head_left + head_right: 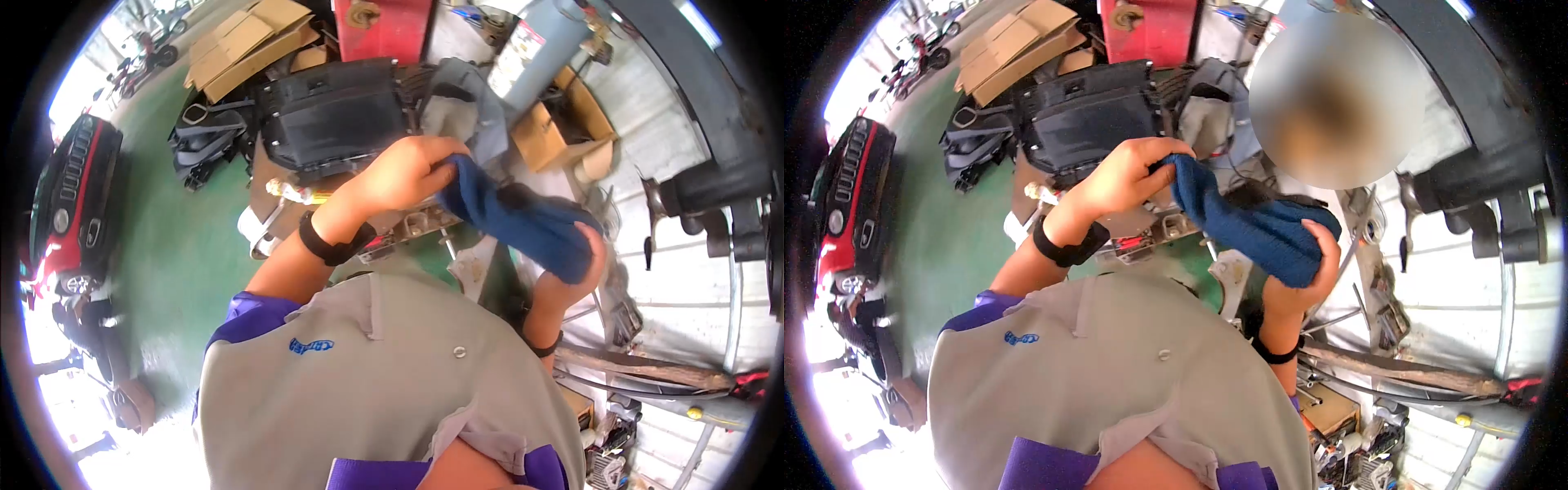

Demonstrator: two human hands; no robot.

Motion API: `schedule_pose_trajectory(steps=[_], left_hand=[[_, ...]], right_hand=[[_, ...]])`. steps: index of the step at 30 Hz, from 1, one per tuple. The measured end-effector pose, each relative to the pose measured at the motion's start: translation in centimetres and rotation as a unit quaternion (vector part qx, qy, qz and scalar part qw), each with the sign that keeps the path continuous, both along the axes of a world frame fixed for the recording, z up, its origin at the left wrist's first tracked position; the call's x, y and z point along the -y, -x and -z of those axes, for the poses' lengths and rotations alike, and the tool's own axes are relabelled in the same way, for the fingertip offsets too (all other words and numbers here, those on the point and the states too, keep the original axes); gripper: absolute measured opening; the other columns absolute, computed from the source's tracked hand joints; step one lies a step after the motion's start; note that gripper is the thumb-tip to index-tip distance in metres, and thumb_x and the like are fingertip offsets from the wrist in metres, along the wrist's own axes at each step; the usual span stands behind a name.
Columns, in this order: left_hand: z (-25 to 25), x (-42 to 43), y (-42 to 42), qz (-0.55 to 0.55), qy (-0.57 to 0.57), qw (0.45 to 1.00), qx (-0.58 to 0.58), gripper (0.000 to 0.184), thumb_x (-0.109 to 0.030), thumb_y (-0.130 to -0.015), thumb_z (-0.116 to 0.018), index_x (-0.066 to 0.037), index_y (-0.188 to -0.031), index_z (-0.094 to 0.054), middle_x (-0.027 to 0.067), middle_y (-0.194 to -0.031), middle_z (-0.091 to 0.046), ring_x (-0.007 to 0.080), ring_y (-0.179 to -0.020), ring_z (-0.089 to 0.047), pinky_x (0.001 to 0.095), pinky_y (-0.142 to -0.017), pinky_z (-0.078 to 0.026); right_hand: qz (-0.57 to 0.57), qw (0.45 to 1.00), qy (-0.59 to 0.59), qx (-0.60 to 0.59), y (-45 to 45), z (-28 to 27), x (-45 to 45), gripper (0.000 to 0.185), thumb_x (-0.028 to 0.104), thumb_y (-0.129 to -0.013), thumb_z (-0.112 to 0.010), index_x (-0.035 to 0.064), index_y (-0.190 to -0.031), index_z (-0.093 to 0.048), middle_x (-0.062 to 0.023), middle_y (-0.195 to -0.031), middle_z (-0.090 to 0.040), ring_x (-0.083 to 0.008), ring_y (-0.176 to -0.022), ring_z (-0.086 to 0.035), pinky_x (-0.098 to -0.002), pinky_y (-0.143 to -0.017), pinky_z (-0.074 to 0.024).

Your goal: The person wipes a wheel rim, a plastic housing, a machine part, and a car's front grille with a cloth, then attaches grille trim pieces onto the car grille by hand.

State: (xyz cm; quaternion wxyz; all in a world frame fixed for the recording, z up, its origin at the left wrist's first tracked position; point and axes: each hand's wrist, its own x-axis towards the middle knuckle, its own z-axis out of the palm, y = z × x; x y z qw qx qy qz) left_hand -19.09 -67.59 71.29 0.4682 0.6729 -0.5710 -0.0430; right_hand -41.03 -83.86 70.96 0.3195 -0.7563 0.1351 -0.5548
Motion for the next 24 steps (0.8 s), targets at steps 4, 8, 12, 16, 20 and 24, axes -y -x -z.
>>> schedule_pose_trajectory(steps=[4,8,12,16,20,24], left_hand=[[0.1,-8.7,-2.8,-0.046,-0.017,0.998,-0.026,0.035,0.004,-0.077,-0.056,-0.001,-0.111,-0.062,0.0178,-0.1,-0.066,0.0344,-0.095,-0.064,0.0381,-0.085,-0.05],[0.8,-17.7,-6.6,-0.11,0.015,0.994,-0.002,0.042,0.011,-0.07,-0.052,0.0,-0.109,-0.062,0.0173,-0.107,-0.066,0.0332,-0.103,-0.063,0.0381,-0.091,-0.049],[1.0,-25.7,-10.3,-0.238,0.062,0.969,-0.001,0.036,0.009,-0.071,-0.056,-0.001,-0.104,-0.065,0.0164,-0.105,-0.065,0.032,-0.101,-0.063,0.0372,-0.087,-0.05],[1.0,-31.1,-12.3,-0.326,-0.005,0.938,-0.118,0.021,0.005,-0.079,-0.062,-0.001,-0.099,-0.067,0.0121,-0.089,-0.066,0.0252,-0.08,-0.064,0.0301,-0.074,-0.05],[1.3,-35.2,-14.0,-0.346,0.003,0.932,-0.105,0.017,0.004,-0.081,-0.063,0.0,-0.097,-0.067,0.0106,-0.088,-0.067,0.0193,-0.078,-0.063,0.0274,-0.072,-0.049],[1.3,-38.4,-15.6,-0.336,0.076,0.931,-0.12,0.019,0.009,-0.088,-0.056,0.004,-0.105,-0.064,0.0055,-0.098,-0.065,0.0105,-0.087,-0.059,0.0221,-0.078,-0.046]], right_hand=[[-0.075,0.994,-0.071,0.031,-4.5,0.5,-4.9,0.025,0.002,-0.08,-0.057,-0.0022,-0.105,-0.058,-0.0103,-0.1,-0.061,-0.0194,-0.095,-0.059,-0.0294,-0.088,-0.0449],[-0.074,0.994,-0.078,-0.028,-10.1,-0.2,-11.4,0.024,0.001,-0.078,-0.062,-0.0002,-0.102,-0.059,-0.0065,-0.092,-0.062,-0.0149,-0.087,-0.059,-0.0271,-0.081,-0.0459],[-0.101,0.987,-0.052,-0.111,-15.4,-1.1,-16.4,0.024,0.0,-0.076,-0.065,0.0013,-0.099,-0.061,-0.005,-0.087,-0.062,-0.0121,-0.083,-0.059,-0.0264,-0.076,-0.0466],[-0.121,0.985,-0.083,-0.086,-20.2,0.6,-19.4,0.025,-0.002,-0.076,-0.065,0.0019,-0.1,-0.061,-0.0057,-0.089,-0.063,-0.0131,-0.085,-0.059,-0.0272,-0.077,-0.0472],[-0.157,0.974,-0.127,-0.098,-23.8,1.6,-22.4,0.03,-0.003,-0.076,-0.062,0.0042,-0.106,-0.061,-0.0066,-0.097,-0.063,-0.0141,-0.091,-0.06,-0.027,-0.081,-0.0468],[-0.249,0.958,-0.084,-0.114,-28.5,2.8,-24.6,0.031,-0.001,-0.076,-0.062,0.0072,-0.106,-0.062,-0.0101,-0.097,-0.061,-0.0229,-0.091,-0.061,-0.0312,-0.082,-0.0469]])
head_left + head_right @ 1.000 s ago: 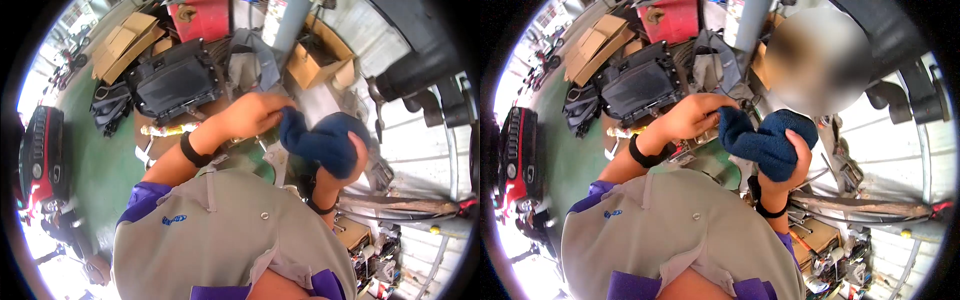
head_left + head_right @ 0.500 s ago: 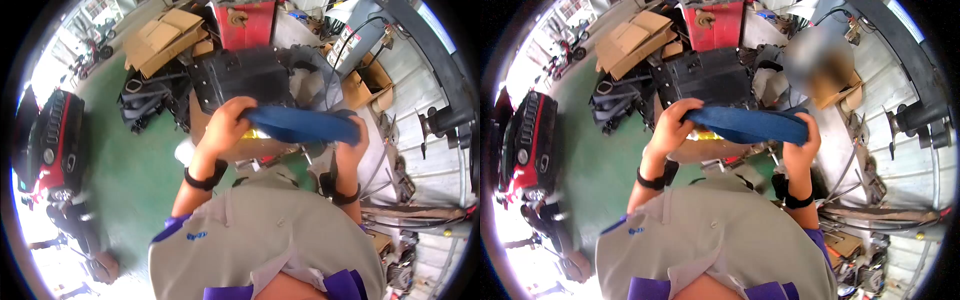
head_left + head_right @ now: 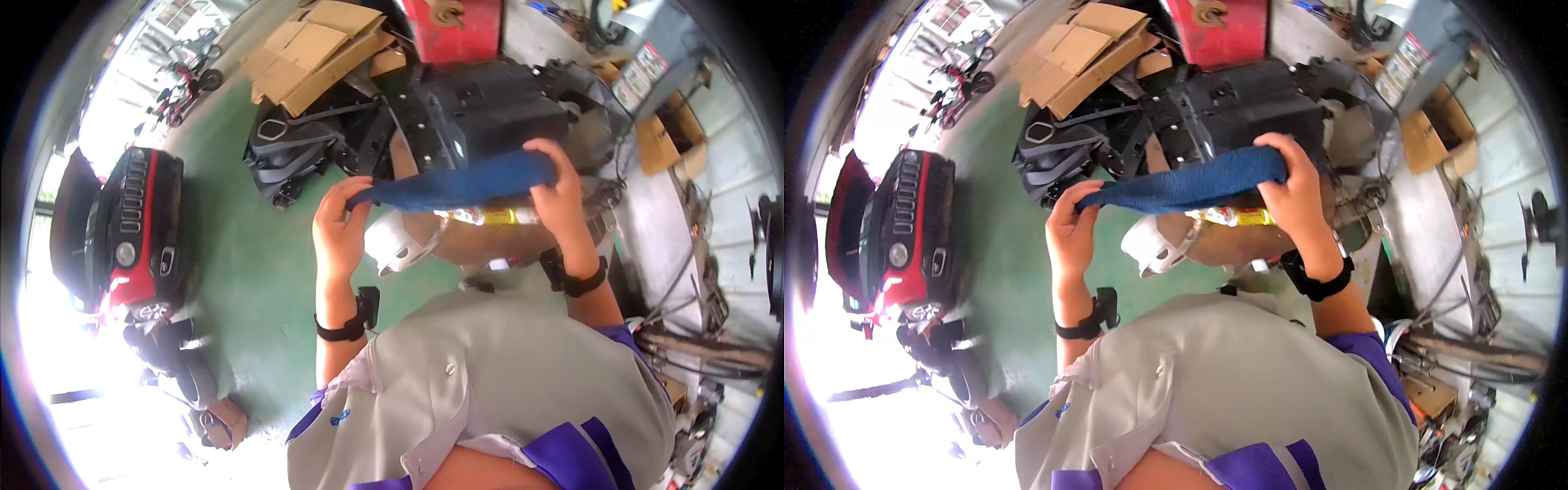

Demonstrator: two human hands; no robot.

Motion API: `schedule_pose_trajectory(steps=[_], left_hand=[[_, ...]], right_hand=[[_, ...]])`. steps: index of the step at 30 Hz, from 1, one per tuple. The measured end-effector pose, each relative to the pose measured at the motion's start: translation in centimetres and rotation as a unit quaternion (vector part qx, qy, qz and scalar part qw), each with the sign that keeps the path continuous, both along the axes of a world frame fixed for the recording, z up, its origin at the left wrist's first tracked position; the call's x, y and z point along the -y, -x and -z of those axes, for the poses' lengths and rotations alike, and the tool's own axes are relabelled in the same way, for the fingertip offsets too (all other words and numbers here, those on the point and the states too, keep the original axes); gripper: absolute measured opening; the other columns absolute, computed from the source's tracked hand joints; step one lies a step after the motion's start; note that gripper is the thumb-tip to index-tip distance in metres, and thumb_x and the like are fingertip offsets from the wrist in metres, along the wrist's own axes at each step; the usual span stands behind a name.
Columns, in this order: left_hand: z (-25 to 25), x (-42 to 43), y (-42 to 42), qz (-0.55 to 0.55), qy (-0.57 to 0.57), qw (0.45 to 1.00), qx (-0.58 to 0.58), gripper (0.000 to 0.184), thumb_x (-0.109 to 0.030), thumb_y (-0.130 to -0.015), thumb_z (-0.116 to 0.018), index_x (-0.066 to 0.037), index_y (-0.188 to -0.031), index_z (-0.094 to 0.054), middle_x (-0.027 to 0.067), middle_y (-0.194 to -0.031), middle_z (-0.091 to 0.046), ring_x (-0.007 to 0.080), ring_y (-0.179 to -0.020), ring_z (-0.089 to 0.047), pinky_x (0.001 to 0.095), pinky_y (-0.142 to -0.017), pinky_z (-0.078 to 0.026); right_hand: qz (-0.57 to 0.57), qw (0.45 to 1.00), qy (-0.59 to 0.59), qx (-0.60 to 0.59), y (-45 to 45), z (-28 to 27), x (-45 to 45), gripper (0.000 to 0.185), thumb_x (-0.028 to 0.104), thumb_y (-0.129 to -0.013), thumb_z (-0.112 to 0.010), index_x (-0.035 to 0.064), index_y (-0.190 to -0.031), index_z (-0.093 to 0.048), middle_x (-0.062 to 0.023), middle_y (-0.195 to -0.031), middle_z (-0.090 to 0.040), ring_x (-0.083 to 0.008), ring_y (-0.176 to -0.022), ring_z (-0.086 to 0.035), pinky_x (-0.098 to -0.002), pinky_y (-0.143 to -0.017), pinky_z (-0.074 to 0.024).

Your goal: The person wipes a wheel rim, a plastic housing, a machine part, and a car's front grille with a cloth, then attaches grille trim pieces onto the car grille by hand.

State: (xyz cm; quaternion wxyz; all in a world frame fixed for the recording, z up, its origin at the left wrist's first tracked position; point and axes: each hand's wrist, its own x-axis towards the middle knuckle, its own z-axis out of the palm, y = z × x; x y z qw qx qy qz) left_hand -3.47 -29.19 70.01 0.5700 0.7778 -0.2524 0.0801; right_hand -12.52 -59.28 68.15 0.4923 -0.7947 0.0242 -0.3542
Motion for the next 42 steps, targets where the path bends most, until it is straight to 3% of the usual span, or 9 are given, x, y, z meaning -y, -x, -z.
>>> schedule_pose_trajectory(steps=[4,7,15,22,28,31,35,38,42], left_hand=[[-0.8,-4.2,-1.7,-0.04,0.06,0.992,-0.101,0.019,0.007,-0.09,-0.057,0.005,-0.107,-0.063,0.0043,-0.098,-0.065,0.0109,-0.089,-0.059,0.0226,-0.082,-0.046],[0.6,-9.1,-4.2,-0.137,-0.128,0.982,-0.03,0.017,0.005,-0.091,-0.058,0.004,-0.107,-0.063,0.0034,-0.097,-0.064,0.0102,-0.089,-0.058,0.0228,-0.08,-0.047],[5.0,-23.4,-12.9,-0.078,0.085,0.985,-0.129,0.017,0.005,-0.09,-0.059,0.003,-0.107,-0.062,0.0055,-0.1,-0.064,0.0114,-0.091,-0.06,0.0232,-0.085,-0.048],[1.4,-38.2,-21.4,-0.03,0.057,0.961,-0.27,0.024,0.005,-0.089,-0.056,0.003,-0.113,-0.058,0.0056,-0.098,-0.062,0.0115,-0.087,-0.058,0.0232,-0.079,-0.046],[1.7,-43.9,-31.5,0.049,0.237,0.896,-0.372,0.03,0.007,-0.086,-0.048,0.004,-0.114,-0.055,0.0114,-0.106,-0.061,0.0198,-0.097,-0.058,0.0309,-0.087,-0.047],[4.5,-47.6,-38.8,0.018,0.278,0.863,-0.422,0.028,0.005,-0.085,-0.049,0.003,-0.112,-0.056,0.0121,-0.107,-0.061,0.0228,-0.098,-0.059,0.0341,-0.089,-0.048],[5.5,-52.6,-47.5,-0.052,0.313,0.828,-0.462,0.021,0.003,-0.086,-0.05,0.003,-0.105,-0.059,0.012,-0.103,-0.062,0.0235,-0.097,-0.059,0.0361,-0.088,-0.048],[4.4,-56.7,-51.1,0.0,0.317,0.82,-0.476,0.02,0.002,-0.087,-0.05,0.005,-0.104,-0.06,0.0128,-0.099,-0.062,0.0234,-0.095,-0.057,0.0352,-0.087,-0.047],[1.1,-62.0,-55.3,0.002,0.046,0.918,-0.393,0.023,-0.016,-0.089,-0.067,0.002,-0.103,-0.064,0.0032,-0.088,-0.061,0.0115,-0.085,-0.056,0.026,-0.076,-0.046]], right_hand=[[-0.036,0.996,0.081,-0.026,-4.7,1.6,-2.5,0.032,-0.001,-0.073,-0.064,0.0039,-0.104,-0.061,-0.0125,-0.094,-0.054,-0.0328,-0.091,-0.056,-0.0391,-0.081,-0.0456],[-0.043,0.999,-0.006,-0.026,-7.7,2.6,-6.8,0.03,-0.003,-0.073,-0.064,0.0016,-0.102,-0.061,-0.013,-0.096,-0.059,-0.0304,-0.092,-0.06,-0.0349,-0.082,-0.0467],[-0.032,0.996,0.0,-0.08,-15.7,3.3,-21.9,0.04,-0.009,-0.07,-0.058,0.002,-0.108,-0.06,-0.0125,-0.108,-0.064,-0.0254,-0.105,-0.062,-0.0316,-0.092,-0.0457],[-0.039,0.992,0.041,-0.117,-22.1,1.4,-35.5,0.039,-0.007,-0.07,-0.066,0.0038,-0.108,-0.062,-0.0127,-0.107,-0.066,-0.0289,-0.1,-0.064,-0.0346,-0.087,-0.049],[-0.048,0.977,-0.12,-0.169,-29.4,1.9,-40.8,0.039,-0.004,-0.074,-0.069,0.003,-0.112,-0.062,-0.0076,-0.1,-0.066,-0.0151,-0.09,-0.063,-0.0274,-0.079,-0.0495],[-0.086,0.923,-0.335,-0.167,-34.7,4.0,-44.0,0.039,-0.003,-0.077,-0.069,0.0006,-0.115,-0.062,-0.0059,-0.102,-0.065,-0.0139,-0.092,-0.062,-0.0255,-0.082,-0.0492],[-0.067,0.893,-0.419,-0.146,-43.6,7.0,-48.4,0.035,-0.001,-0.08,-0.069,0.0008,-0.114,-0.061,-0.006,-0.105,-0.064,-0.0128,-0.092,-0.061,-0.0251,-0.084,-0.0474],[-0.062,0.891,-0.407,-0.194,-50.5,4.7,-52.8,0.03,0.003,-0.083,-0.068,0.0039,-0.111,-0.061,-0.0059,-0.104,-0.065,-0.014,-0.096,-0.059,-0.0256,-0.085,-0.0448],[-0.035,0.99,-0.063,-0.119,-59.3,2.4,-58.2,0.027,0.008,-0.084,-0.069,0.0017,-0.108,-0.06,-0.0106,-0.101,-0.064,-0.0203,-0.096,-0.06,-0.0289,-0.089,-0.0448]])
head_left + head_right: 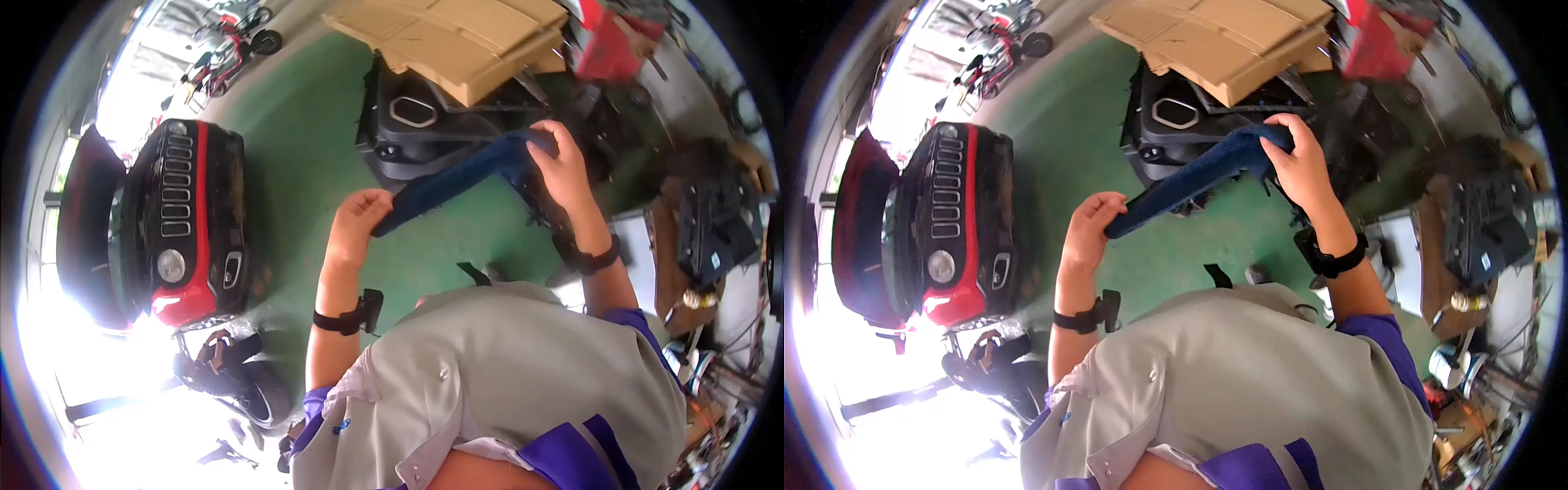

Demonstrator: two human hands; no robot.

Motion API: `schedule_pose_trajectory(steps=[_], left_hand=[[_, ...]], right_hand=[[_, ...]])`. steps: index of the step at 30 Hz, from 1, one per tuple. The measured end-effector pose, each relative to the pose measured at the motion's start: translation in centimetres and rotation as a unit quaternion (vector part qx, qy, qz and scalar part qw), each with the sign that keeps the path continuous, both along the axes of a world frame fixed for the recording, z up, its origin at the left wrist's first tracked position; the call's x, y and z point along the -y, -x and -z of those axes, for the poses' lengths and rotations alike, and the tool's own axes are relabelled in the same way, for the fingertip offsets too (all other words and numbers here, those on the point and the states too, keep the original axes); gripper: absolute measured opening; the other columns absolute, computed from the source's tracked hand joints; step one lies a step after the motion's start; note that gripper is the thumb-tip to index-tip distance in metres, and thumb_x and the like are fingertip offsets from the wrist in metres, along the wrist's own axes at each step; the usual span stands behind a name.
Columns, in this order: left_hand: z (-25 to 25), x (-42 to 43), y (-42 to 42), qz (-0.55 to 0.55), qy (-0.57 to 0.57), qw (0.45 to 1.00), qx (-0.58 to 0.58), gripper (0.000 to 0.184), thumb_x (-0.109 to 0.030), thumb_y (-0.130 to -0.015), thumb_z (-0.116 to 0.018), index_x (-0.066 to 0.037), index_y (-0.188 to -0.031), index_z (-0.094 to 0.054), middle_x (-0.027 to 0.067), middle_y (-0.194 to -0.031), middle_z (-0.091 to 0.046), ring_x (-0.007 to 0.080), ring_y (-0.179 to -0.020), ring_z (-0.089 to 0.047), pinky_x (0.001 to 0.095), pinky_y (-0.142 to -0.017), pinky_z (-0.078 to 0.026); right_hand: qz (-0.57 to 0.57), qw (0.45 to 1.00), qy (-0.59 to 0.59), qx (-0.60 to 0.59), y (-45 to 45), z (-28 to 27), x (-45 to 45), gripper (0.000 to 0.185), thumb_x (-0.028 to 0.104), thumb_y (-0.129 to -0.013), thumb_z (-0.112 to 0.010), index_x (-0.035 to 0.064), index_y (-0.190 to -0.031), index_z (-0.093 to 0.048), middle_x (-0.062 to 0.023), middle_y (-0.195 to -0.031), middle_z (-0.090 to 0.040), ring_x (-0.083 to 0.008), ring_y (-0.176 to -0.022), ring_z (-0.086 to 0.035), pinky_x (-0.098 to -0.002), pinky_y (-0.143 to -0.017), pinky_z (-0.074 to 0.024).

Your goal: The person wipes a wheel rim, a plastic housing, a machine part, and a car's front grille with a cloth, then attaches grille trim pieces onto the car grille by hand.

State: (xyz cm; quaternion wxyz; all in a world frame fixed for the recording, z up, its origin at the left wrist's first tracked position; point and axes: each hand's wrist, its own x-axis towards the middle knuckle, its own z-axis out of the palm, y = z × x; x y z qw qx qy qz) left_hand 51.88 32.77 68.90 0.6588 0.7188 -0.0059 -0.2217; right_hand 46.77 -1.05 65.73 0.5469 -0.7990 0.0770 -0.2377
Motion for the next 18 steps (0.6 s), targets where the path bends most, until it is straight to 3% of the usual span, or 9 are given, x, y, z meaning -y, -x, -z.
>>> schedule_pose_trajectory(steps=[3,6,8,9,12,13,18], left_hand=[[-1.8,-5.2,-3.9,0.06,-0.208,0.97,0.114,0.032,-0.02,-0.085,-0.076,0.002,-0.103,-0.065,-0.0012,-0.084,-0.057,0.0076,-0.081,-0.051,0.0245,-0.071,-0.043],[-2.7,-11.3,-8.8,0.081,-0.257,0.949,0.166,0.035,-0.015,-0.078,-0.081,0.001,-0.105,-0.065,-0.0004,-0.081,-0.053,0.0114,-0.076,-0.049,0.0252,-0.067,-0.043],[-3.7,-15.0,-11.9,0.12,-0.336,0.89,0.283,0.036,-0.012,-0.075,-0.08,-0.001,-0.107,-0.066,0.0031,-0.081,-0.053,0.0171,-0.076,-0.053,0.0283,-0.068,-0.045],[-4.1,-16.8,-13.9,0.135,-0.366,0.855,0.343,0.037,-0.01,-0.074,-0.08,-0.002,-0.107,-0.066,0.0049,-0.081,-0.053,0.0199,-0.076,-0.054,0.0299,-0.068,-0.046],[-2.8,-23.0,-19.8,0.141,-0.402,0.809,0.405,0.04,-0.005,-0.07,-0.077,-0.004,-0.108,-0.067,0.0117,-0.085,-0.055,0.0299,-0.082,-0.058,0.0354,-0.074,-0.048],[-2.7,-25.5,-22.4,0.153,-0.378,0.824,0.393,0.038,0.003,-0.069,-0.07,-0.004,-0.106,-0.067,0.0146,-0.091,-0.058,0.0336,-0.089,-0.059,0.0387,-0.078,-0.048],[-2.3,-35.4,-32.3,0.088,-0.36,0.828,0.42,0.035,0.009,-0.068,-0.061,-0.002,-0.101,-0.067,0.0148,-0.095,-0.059,0.0338,-0.092,-0.06,0.0377,-0.079,-0.049]], right_hand=[[-0.047,0.998,0.029,-0.003,-5.7,-0.1,-4.4,0.027,0.007,-0.08,-0.073,0.001,-0.103,-0.06,-0.0124,-0.099,-0.064,-0.0232,-0.094,-0.061,-0.0308,-0.087,-0.0463],[-0.019,0.996,0.089,0.005,-10.2,0.4,-9.6,0.029,0.004,-0.077,-0.076,0.0014,-0.101,-0.061,-0.0102,-0.095,-0.065,-0.0194,-0.088,-0.062,-0.0297,-0.082,-0.0483],[-0.005,1.0,0.015,-0.017,-13.2,1.1,-13.7,0.03,0.003,-0.074,-0.079,0.0018,-0.098,-0.061,-0.0049,-0.092,-0.064,-0.0113,-0.08,-0.06,-0.0262,-0.074,-0.0492],[0.012,1.0,-0.005,-0.022,-14.8,1.5,-16.2,0.03,0.002,-0.074,-0.078,0.002,-0.098,-0.061,-0.0051,-0.091,-0.064,-0.0117,-0.081,-0.06,-0.0267,-0.075,-0.049],[0.025,1.0,0.013,-0.005,-19.8,1.3,-23.1,0.03,0.001,-0.073,-0.077,0.0022,-0.099,-0.061,-0.0066,-0.091,-0.064,-0.015,-0.083,-0.06,-0.0286,-0.076,-0.0486],[0.026,0.999,0.031,0.009,-21.9,0.8,-25.3,0.031,0.001,-0.073,-0.077,0.0022,-0.099,-0.061,-0.0073,-0.091,-0.064,-0.0165,-0.083,-0.061,-0.0293,-0.077,-0.0485],[-0.05,0.988,0.141,0.035,-30.8,-0.5,-32.3,0.034,-0.003,-0.068,-0.072,0.0008,-0.1,-0.061,-0.0146,-0.093,-0.063,-0.0312,-0.087,-0.062,-0.0338,-0.078,-0.0489]])
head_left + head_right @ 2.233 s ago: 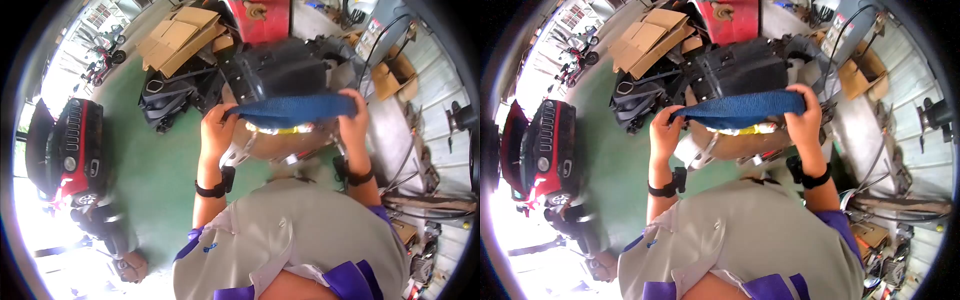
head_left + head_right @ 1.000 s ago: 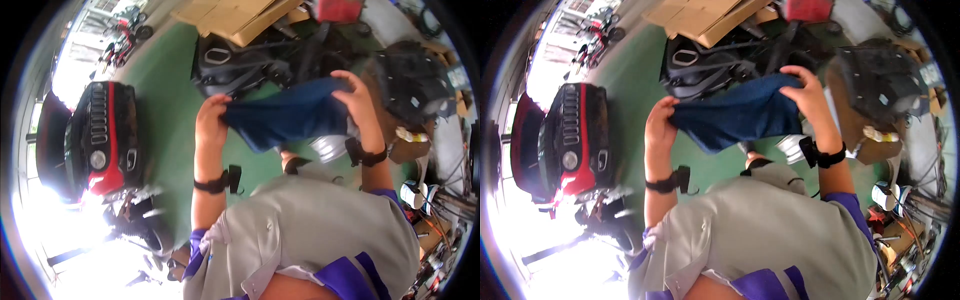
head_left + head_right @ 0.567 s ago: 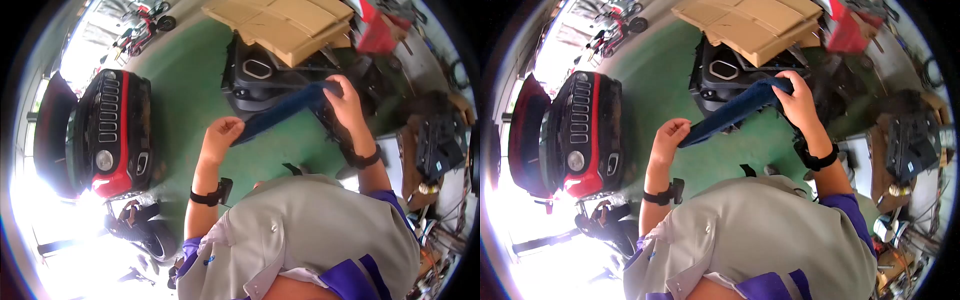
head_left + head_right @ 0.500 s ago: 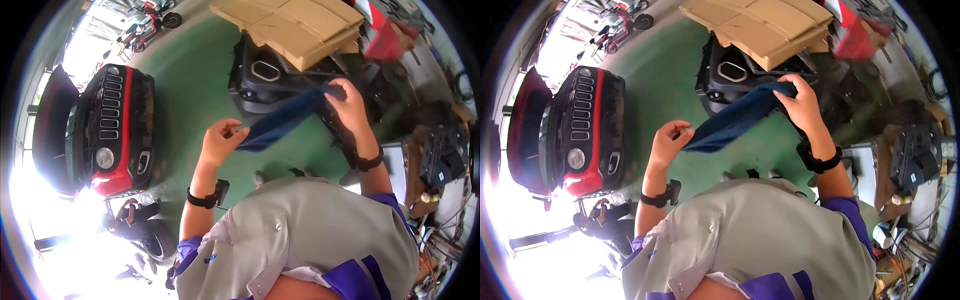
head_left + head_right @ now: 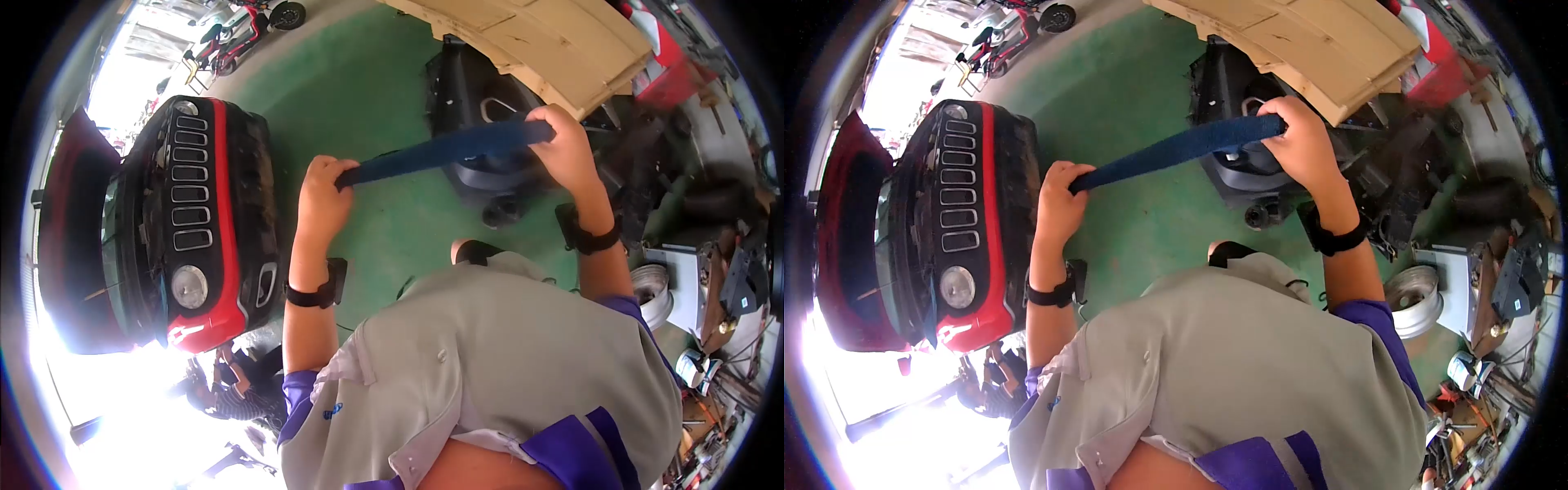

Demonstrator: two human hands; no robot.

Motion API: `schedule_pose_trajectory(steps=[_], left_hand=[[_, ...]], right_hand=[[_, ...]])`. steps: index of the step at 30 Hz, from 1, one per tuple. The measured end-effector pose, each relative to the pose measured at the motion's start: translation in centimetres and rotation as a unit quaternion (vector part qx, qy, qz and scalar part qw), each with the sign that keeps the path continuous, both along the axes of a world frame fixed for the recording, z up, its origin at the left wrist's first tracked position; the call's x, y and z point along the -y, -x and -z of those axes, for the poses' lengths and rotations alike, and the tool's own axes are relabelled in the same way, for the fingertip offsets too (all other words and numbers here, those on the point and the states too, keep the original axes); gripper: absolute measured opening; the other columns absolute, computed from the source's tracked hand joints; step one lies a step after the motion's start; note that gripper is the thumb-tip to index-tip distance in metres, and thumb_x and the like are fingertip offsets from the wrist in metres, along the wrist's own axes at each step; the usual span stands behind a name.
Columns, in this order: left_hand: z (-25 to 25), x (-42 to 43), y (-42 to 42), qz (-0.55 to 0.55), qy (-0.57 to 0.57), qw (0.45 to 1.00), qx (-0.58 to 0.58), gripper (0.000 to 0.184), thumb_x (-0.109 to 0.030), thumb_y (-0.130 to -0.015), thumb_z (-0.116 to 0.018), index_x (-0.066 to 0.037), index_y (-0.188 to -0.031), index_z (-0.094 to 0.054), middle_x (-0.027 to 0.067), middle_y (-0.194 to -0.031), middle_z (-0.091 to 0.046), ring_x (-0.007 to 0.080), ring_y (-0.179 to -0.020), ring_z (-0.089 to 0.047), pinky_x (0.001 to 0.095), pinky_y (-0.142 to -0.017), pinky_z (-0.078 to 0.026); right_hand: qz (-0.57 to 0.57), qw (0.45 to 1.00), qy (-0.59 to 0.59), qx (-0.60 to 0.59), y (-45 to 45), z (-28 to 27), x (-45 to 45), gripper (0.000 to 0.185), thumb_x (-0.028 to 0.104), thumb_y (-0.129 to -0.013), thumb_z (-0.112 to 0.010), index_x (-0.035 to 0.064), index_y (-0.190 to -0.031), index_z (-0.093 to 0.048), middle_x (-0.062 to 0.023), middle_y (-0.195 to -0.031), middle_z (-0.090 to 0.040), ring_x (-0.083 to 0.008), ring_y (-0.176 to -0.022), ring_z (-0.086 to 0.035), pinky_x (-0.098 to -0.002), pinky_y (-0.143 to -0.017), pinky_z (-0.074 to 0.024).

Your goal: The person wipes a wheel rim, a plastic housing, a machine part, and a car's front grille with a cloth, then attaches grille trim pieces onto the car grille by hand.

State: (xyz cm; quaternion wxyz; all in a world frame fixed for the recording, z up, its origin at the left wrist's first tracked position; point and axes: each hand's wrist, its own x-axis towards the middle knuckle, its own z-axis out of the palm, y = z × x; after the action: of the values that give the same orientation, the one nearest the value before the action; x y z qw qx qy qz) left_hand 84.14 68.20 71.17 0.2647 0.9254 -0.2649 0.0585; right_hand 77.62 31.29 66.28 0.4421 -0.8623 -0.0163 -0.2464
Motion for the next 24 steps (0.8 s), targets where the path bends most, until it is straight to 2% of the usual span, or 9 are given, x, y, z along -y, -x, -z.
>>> schedule_pose_trajectory(steps=[5,8,11,14,15,18,19,22,24], left_hand=[[2.1,-9.4,-7.9,-0.014,-0.034,0.999,-0.012,0.033,0.01,-0.072,-0.058,-0.001,-0.102,-0.066,0.0149,-0.094,-0.06,0.0341,-0.09,-0.06,0.0371,-0.08,-0.049],[2.2,-15.9,-10.7,-0.062,-0.075,0.995,0.017,0.028,0.008,-0.08,-0.055,-0.001,-0.103,-0.067,0.0141,-0.097,-0.063,0.028,-0.082,-0.065,0.0334,-0.075,-0.051],[-1.7,-21.4,-13.0,-0.226,-0.032,0.951,-0.207,0.024,0.005,-0.089,-0.051,-0.001,-0.107,-0.066,0.0125,-0.103,-0.067,0.0225,-0.079,-0.07,0.028,-0.067,-0.054],[-2.7,-28.0,-15.6,-0.314,0.294,0.847,-0.311,0.026,-0.002,-0.095,-0.049,0.0,-0.118,-0.06,0.0156,-0.102,-0.068,0.0241,-0.078,-0.072,0.0255,-0.059,-0.055],[-2.8,-30.0,-16.5,-0.32,0.387,0.814,-0.292,0.023,-0.005,-0.097,-0.047,-0.004,-0.119,-0.057,0.013,-0.108,-0.067,0.0277,-0.086,-0.072,0.0246,-0.061,-0.058],[-2.0,-37.0,-19.7,-0.283,0.589,0.727,-0.211,0.018,-0.008,-0.098,-0.048,-0.005,-0.115,-0.055,0.013,-0.11,-0.067,0.028,-0.086,-0.072,0.0257,-0.061,-0.058],[-1.8,-39.5,-21.1,-0.301,0.592,0.721,-0.196,0.014,-0.013,-0.099,-0.051,-0.008,-0.111,-0.055,0.01,-0.103,-0.067,0.0239,-0.077,-0.071,0.0244,-0.057,-0.055],[-1.8,-45.8,-25.8,-0.381,0.506,0.753,-0.175,0.014,-0.017,-0.098,-0.055,-0.009,-0.109,-0.057,0.006,-0.092,-0.066,0.0171,-0.066,-0.066,0.0221,-0.05,-0.049],[-1.4,-50.2,-28.5,-0.397,0.402,0.807,-0.173,0.017,-0.023,-0.097,-0.058,-0.008,-0.105,-0.059,0.0029,-0.081,-0.062,0.0109,-0.052,-0.058,0.0211,-0.044,-0.042]], right_hand=[[-0.01,0.998,-0.007,-0.054,-11.0,1.6,-7.6,0.033,-0.002,-0.069,-0.072,0.0001,-0.1,-0.062,-0.0145,-0.089,-0.062,-0.0277,-0.079,-0.062,-0.0326,-0.071,-0.0489],[-0.078,0.994,-0.044,-0.057,-19.4,2.8,-13.4,0.031,0.001,-0.073,-0.073,0.0004,-0.102,-0.061,-0.0139,-0.085,-0.062,-0.0257,-0.073,-0.062,-0.0325,-0.066,-0.0479],[-0.148,0.983,-0.032,-0.099,-26.3,1.3,-20.2,0.031,0.003,-0.075,-0.073,0.0031,-0.105,-0.062,-0.0162,-0.083,-0.063,-0.0301,-0.072,-0.063,-0.0348,-0.066,-0.048],[-0.21,0.976,-0.022,-0.059,-32.4,1.4,-27.8,0.031,0.005,-0.076,-0.073,0.0041,-0.106,-0.063,-0.0186,-0.085,-0.065,-0.0341,-0.075,-0.063,-0.0368,-0.065,-0.048],[-0.229,0.972,-0.024,-0.046,-34.1,1.8,-30.2,0.03,0.007,-0.078,-0.072,0.0045,-0.107,-0.063,-0.0186,-0.086,-0.066,-0.037,-0.077,-0.063,-0.0381,-0.064,-0.0477],[-0.253,0.959,-0.055,-0.116,-37.7,2.0,-38.2,0.024,0.01,-0.082,-0.07,0.0063,-0.105,-0.065,-0.0146,-0.078,-0.066,-0.032,-0.068,-0.064,-0.0368,-0.06,-0.0472],[-0.288,0.933,-0.104,-0.19,-38.8,1.4,-41.0,0.024,0.014,-0.088,-0.066,0.0035,-0.109,-0.063,-0.0108,-0.069,-0.065,-0.0222,-0.059,-0.064,-0.034,-0.056,-0.0465],[-0.289,0.907,-0.17,-0.254,-42.2,3.6,-48.9,0.031,0.017,-0.092,-0.062,-0.0013,-0.116,-0.058,-0.0078,-0.066,-0.064,-0.0134,-0.055,-0.062,-0.0289,-0.052,-0.0458],[-0.266,0.88,-0.246,-0.305,-45.0,3.6,-54.3,0.032,0.019,-0.094,-0.06,-0.0031,-0.117,-0.055,-0.0076,-0.067,-0.065,-0.0132,-0.056,-0.062,-0.0265,-0.052,-0.0459]])
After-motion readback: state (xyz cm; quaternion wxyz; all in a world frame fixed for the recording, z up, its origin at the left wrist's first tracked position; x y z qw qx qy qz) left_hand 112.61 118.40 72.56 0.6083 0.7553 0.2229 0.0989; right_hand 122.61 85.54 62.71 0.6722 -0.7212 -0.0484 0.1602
